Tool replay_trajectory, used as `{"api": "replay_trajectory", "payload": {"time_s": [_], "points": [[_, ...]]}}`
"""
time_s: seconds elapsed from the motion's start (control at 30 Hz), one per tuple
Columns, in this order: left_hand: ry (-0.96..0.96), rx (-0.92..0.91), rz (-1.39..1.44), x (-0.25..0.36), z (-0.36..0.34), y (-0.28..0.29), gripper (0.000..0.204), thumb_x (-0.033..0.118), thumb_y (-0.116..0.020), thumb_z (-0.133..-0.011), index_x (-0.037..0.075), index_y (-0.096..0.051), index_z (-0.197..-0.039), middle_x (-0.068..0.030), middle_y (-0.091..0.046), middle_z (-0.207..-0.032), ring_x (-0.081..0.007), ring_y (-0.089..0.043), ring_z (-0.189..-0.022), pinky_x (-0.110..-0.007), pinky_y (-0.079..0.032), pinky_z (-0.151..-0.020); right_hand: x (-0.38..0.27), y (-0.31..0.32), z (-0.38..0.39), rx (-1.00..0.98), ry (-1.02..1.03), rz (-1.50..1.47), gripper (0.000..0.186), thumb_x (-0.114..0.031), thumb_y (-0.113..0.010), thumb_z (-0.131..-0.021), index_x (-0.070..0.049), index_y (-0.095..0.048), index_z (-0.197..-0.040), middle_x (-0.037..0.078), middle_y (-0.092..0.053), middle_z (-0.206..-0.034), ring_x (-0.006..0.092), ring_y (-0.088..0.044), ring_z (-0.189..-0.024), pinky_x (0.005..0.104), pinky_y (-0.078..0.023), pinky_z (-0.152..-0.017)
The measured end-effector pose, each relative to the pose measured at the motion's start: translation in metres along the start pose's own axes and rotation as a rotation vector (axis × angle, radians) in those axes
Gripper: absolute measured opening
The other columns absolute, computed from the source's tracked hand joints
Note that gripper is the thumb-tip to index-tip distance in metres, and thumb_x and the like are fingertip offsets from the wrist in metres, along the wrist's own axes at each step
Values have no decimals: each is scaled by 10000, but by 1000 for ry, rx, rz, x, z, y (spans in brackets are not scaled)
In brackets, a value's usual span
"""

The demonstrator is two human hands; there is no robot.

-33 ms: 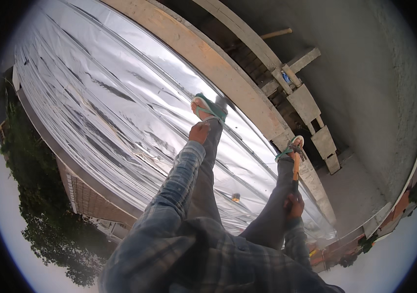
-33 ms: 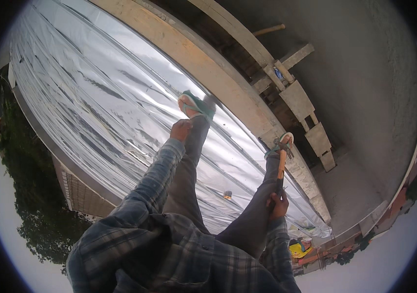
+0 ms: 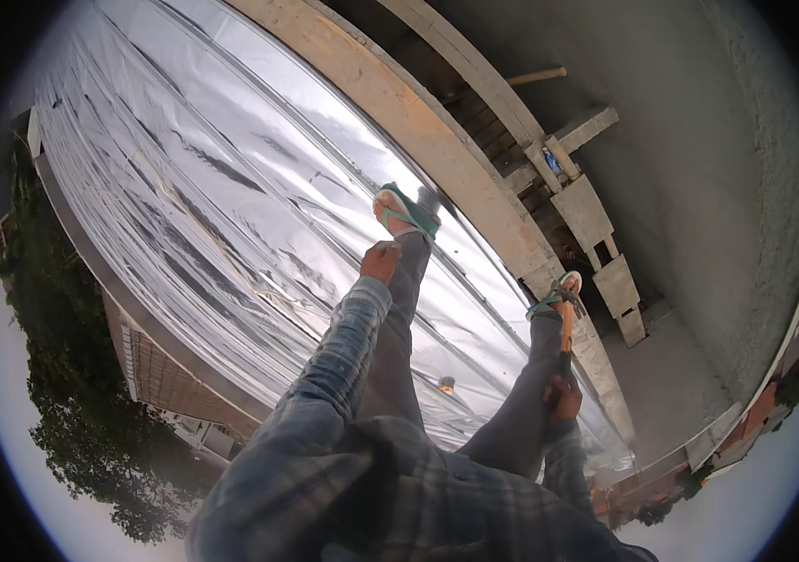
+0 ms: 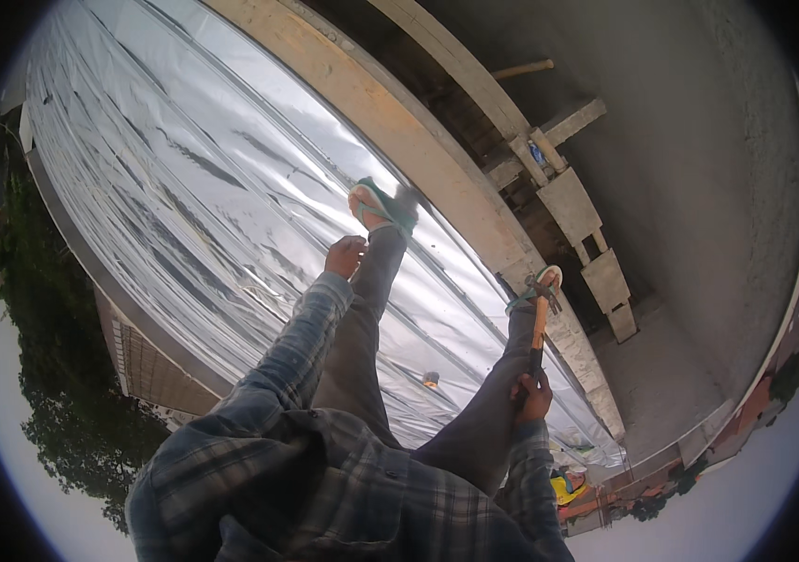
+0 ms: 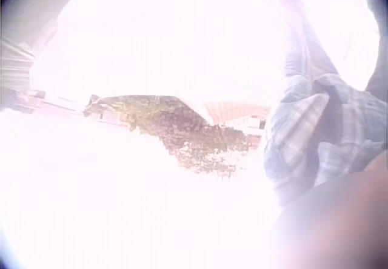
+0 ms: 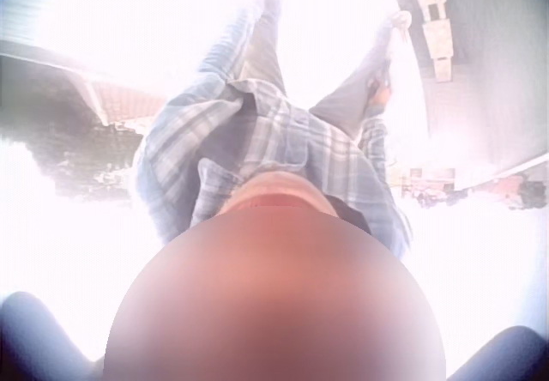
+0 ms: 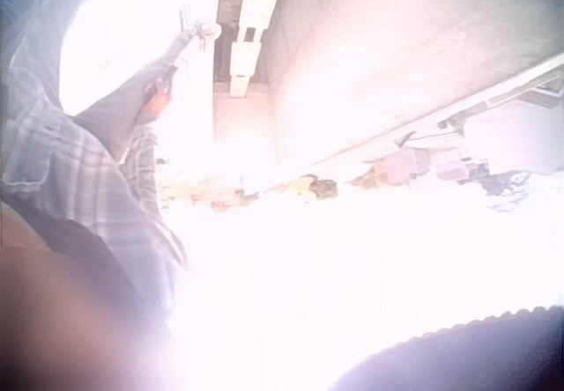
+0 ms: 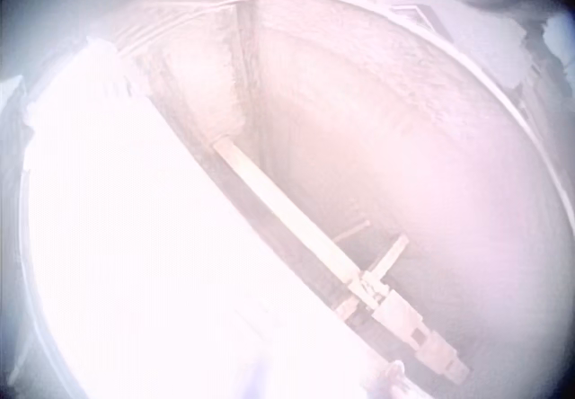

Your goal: The person secures a reflective roofing sheet to a metal frame using a hammer and nails. They walk along the roof, position the sheet, and repeatedly hammer nails into wooden supports to fasten the material.

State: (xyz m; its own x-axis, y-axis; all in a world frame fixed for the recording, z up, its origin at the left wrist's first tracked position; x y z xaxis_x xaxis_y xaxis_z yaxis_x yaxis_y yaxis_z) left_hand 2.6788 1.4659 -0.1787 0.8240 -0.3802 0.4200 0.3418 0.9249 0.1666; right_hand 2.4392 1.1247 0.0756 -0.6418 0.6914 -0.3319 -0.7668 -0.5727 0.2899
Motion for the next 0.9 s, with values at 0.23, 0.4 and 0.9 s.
{"api": "replay_trajectory", "payload": {"time_s": [0.23,0.4,0.9], "points": [[36,249,112,-18,28,174,237,166,-550,-820,47,-605,-1018,-75,-646,-800,-138,-576,-609,-257,-438,-501,-75,-51,46,-37,-8,-252,117,-115,-577,-810,-88,-504,-898,15,-542,-754,86,-508,-594,183,-420,-474],[43,372,210,-12,42,259,271,207,-536,-860,6,-598,-1031,-83,-653,-821,-136,-589,-651,-271,-480,-577,-120,-94,91,-31,159,-96,485,-70,-586,-754,-64,-424,-1211,42,-539,-739,120,-512,-573,224,-414,-474],[202,276,549,47,75,201,291,220,-484,-871,17,-566,-1063,-82,-645,-843,-130,-567,-645,-248,-439,-547,-210,-313,57,-93,157,804,828,18,-597,-670,-21,-180,-1384,126,-566,-732,206,-544,-498,327,-436,-423]]}}
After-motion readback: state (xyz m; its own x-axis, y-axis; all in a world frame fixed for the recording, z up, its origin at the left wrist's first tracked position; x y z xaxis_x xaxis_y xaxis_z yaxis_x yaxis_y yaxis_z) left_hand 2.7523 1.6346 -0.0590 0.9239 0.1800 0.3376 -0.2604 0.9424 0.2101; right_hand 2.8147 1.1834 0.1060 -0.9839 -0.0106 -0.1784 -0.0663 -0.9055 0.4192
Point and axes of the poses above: each hand's wrist, its own z-axis away from the middle knuckle, its own y-axis out of the back of the hand, x = y × z, the point moved 1 cm from there along -z, towards the middle knuckle
